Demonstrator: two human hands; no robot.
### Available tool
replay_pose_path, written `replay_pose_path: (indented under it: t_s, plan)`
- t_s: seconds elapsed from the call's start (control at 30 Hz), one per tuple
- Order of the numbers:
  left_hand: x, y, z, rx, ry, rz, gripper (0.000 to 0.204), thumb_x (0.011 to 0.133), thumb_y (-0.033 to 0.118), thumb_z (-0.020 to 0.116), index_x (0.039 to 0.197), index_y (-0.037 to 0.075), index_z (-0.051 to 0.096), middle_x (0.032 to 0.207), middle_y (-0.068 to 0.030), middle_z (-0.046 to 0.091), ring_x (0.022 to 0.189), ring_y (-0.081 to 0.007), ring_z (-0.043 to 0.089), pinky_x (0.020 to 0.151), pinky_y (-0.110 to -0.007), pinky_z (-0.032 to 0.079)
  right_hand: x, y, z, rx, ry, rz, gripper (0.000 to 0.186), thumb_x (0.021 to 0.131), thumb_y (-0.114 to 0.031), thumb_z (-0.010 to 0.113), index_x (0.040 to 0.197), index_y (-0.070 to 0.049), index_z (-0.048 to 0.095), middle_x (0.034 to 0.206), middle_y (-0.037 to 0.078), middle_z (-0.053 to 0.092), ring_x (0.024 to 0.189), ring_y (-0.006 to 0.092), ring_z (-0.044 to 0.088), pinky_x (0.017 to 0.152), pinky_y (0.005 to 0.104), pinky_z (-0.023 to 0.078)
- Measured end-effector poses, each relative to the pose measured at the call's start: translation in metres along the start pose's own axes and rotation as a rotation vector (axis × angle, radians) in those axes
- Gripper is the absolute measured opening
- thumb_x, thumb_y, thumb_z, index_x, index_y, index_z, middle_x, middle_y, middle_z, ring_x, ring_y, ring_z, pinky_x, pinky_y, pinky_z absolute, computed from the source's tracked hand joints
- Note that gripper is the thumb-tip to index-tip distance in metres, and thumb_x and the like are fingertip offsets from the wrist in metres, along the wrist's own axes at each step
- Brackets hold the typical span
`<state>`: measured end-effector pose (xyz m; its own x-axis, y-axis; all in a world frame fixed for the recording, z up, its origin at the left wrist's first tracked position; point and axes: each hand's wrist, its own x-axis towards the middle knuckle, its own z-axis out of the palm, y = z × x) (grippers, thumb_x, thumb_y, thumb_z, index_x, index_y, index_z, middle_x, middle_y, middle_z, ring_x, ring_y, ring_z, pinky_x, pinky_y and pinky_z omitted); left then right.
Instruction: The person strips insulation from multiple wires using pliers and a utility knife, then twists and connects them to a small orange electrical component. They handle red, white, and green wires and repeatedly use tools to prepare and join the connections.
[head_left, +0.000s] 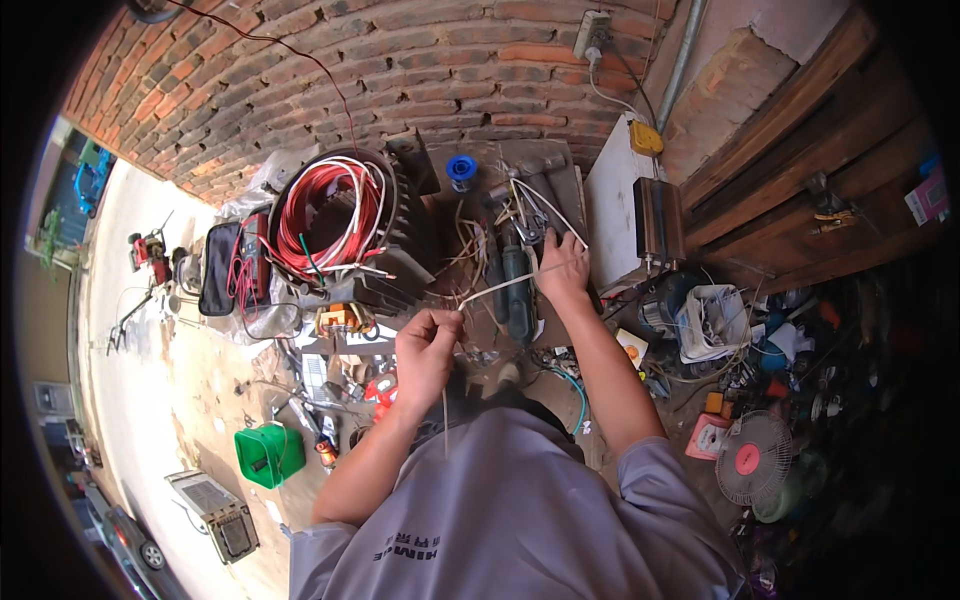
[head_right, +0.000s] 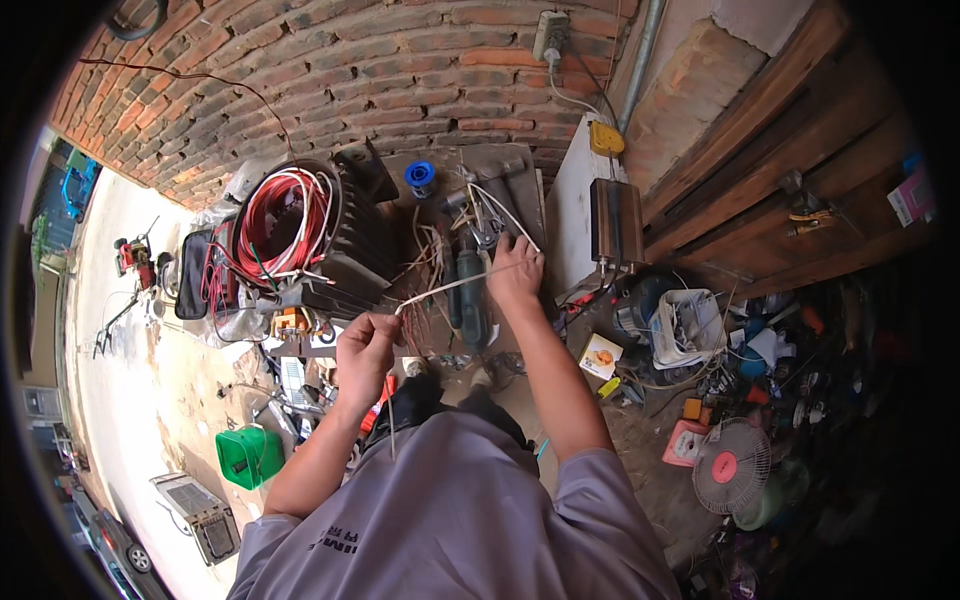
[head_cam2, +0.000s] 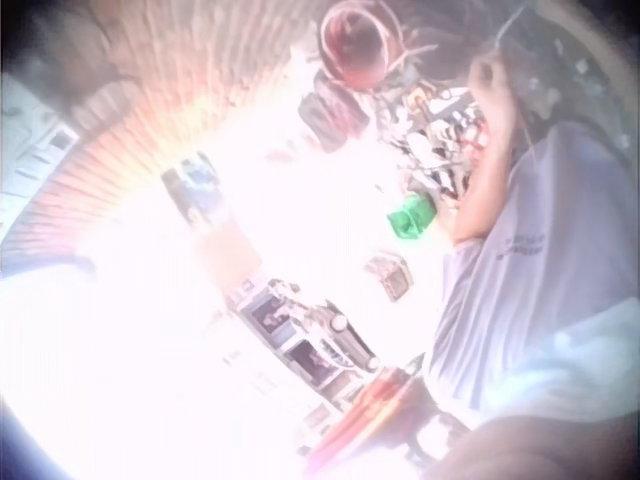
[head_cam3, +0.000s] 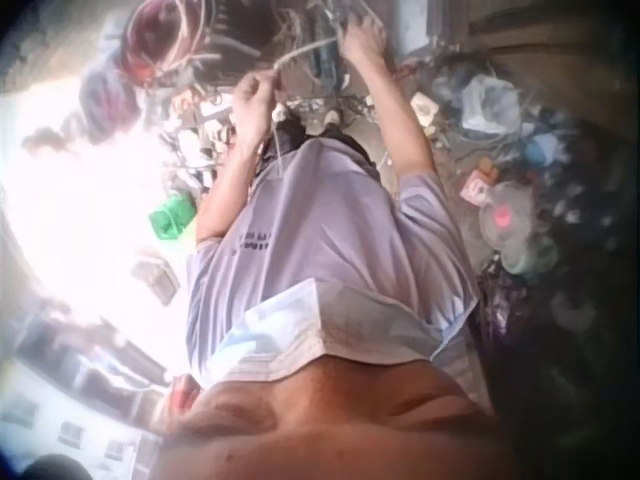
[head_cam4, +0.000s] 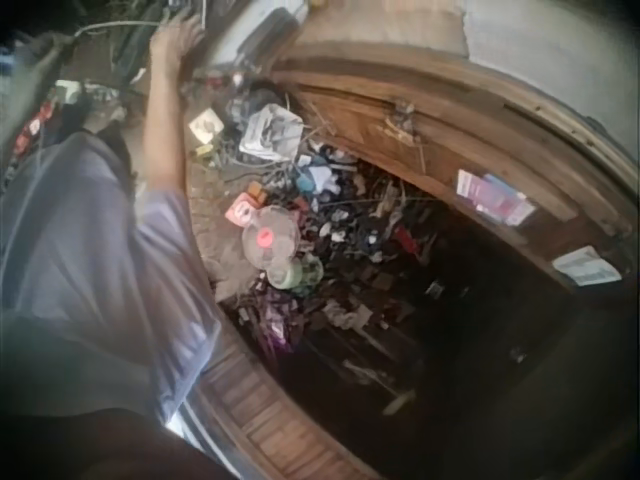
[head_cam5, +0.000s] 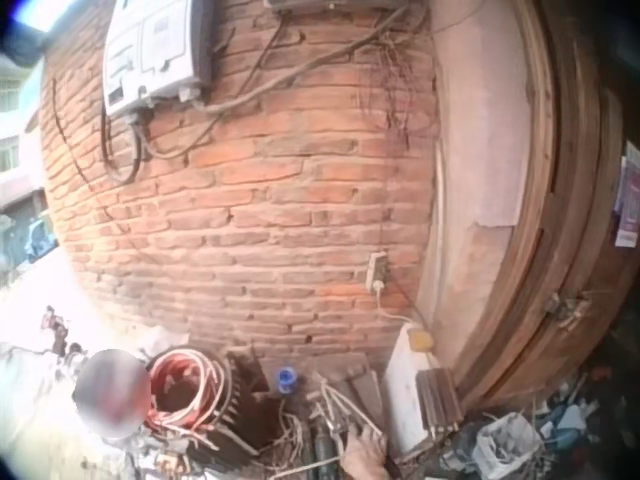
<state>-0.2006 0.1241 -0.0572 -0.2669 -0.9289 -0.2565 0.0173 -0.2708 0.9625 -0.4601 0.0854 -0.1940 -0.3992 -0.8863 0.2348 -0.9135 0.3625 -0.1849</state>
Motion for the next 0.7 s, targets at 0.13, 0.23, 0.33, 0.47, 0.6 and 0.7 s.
replay_pose_path:
  t_s: [0.13,0.23,0.33,0.47,0.6,0.7]
  plan:
    - [0.010,0.008,0.000,0.077,-0.017,0.073,0.023,0.106,0.021,0.064,0.092,0.002,0.067,0.079,0.0014,0.067,0.059,-0.0018,0.047,0.054,-0.021,0.037,0.025,0.004,0.007,-0.095,-0.179,-0.036,0.028,0.094,-0.012,0.058,0.117,0.003,0.066,0.126,0.025,0.057,0.111,0.0389,0.062,0.095,0.0504,0.053]
    - [0.020,0.009,-0.001,0.187,0.015,0.143,0.023,0.105,0.019,0.066,0.094,-0.001,0.067,0.078,-0.0002,0.067,0.067,-0.0047,0.055,0.062,-0.024,0.045,0.019,0.001,-0.046,0.303,-0.357,0.113,0.031,0.089,-0.009,0.062,0.114,0.010,0.062,0.126,0.031,0.055,0.117,0.0514,0.061,0.099,0.0542,0.053]
    - [0.026,0.009,0.005,0.201,0.034,0.197,0.025,0.104,0.021,0.068,0.094,-0.002,0.068,0.070,0.0010,0.064,0.059,-0.0040,0.051,0.053,-0.025,0.042,-0.019,0.024,-0.075,0.563,-0.384,0.070,0.035,0.085,-0.017,0.070,0.111,0.006,0.066,0.106,0.028,0.069,0.098,0.0437,0.070,0.088,0.0490,0.055]
    - [0.030,0.005,0.008,0.343,0.034,0.223,0.023,0.102,0.019,0.069,0.093,-0.002,0.068,0.068,-0.0008,0.063,0.060,-0.0045,0.053,0.054,-0.026,0.044,-0.097,0.030,-0.106,1.126,-0.964,0.390,0.026,0.096,-0.022,0.071,0.092,0.003,0.067,0.071,0.003,0.065,0.069,0.0129,0.064,0.064,0.0319,0.052]
    - [0.025,0.004,0.009,0.424,0.021,0.247,0.020,0.100,0.017,0.070,0.093,-0.002,0.068,0.066,-0.0036,0.063,0.061,-0.0052,0.055,0.055,-0.026,0.045,-0.131,0.009,-0.139,1.445,-0.878,0.177,0.027,0.103,-0.018,0.065,0.122,0.001,0.062,0.104,0.004,0.066,0.095,0.0113,0.062,0.085,0.0295,0.051]
    - [0.024,0.005,0.010,0.452,-0.010,0.238,0.020,0.100,0.016,0.070,0.093,-0.002,0.067,0.066,-0.0051,0.064,0.060,-0.0063,0.055,0.055,-0.027,0.046,-0.143,0.000,-0.143,1.597,-0.876,0.096,0.033,0.103,-0.018,0.064,0.131,0.000,0.058,0.112,0.005,0.062,0.102,0.0128,0.058,0.093,0.0302,0.047]
